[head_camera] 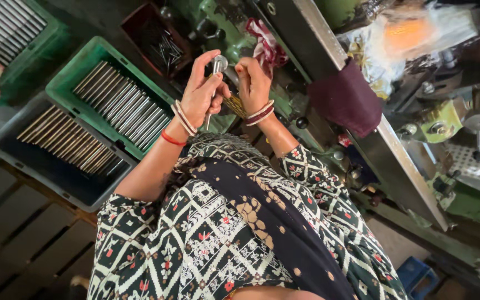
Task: The person machines metal rods on a lathe. They insert a rod into the machine chuck, operate the lathe handles to cut the rotating rod, remove the finished pin, and place it into a green tray, repeating the cycle with more rods.
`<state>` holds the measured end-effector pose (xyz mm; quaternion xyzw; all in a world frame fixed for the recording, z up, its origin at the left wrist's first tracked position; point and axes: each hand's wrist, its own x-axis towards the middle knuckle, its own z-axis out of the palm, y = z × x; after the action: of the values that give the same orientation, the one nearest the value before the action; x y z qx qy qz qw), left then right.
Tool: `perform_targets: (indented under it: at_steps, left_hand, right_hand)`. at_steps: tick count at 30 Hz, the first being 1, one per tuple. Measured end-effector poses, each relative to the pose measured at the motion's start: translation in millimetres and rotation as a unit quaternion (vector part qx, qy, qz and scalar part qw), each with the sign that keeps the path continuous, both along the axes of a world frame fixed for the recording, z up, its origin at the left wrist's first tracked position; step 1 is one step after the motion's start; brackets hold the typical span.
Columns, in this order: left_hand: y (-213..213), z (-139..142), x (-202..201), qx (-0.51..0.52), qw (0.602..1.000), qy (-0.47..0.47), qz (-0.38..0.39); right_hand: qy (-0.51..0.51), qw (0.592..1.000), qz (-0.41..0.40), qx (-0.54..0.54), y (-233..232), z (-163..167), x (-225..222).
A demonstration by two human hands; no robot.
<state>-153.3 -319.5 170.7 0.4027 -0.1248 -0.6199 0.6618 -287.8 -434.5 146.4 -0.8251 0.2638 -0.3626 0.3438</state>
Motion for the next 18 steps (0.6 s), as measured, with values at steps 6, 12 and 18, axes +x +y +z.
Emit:
perform_targets:
  at_steps: [6, 12, 18]
  left_hand:
    - [-4, 10, 2, 0.003, 0.999, 0.031, -0.022]
    - [-7, 16, 0, 0.018, 0.997, 0.065, -0.046]
    - [-18, 24, -16, 0.000, 1.000, 0.001, 0.000]
  right_hand:
    - [0.033, 0.990, 0.098, -0.100, -25, 29, -6]
    - [0.136, 0.883, 0.239, -0.380, -74, 72, -16]
    - [0.121, 0.889, 0.194, -0.397, -81, 68, -25]
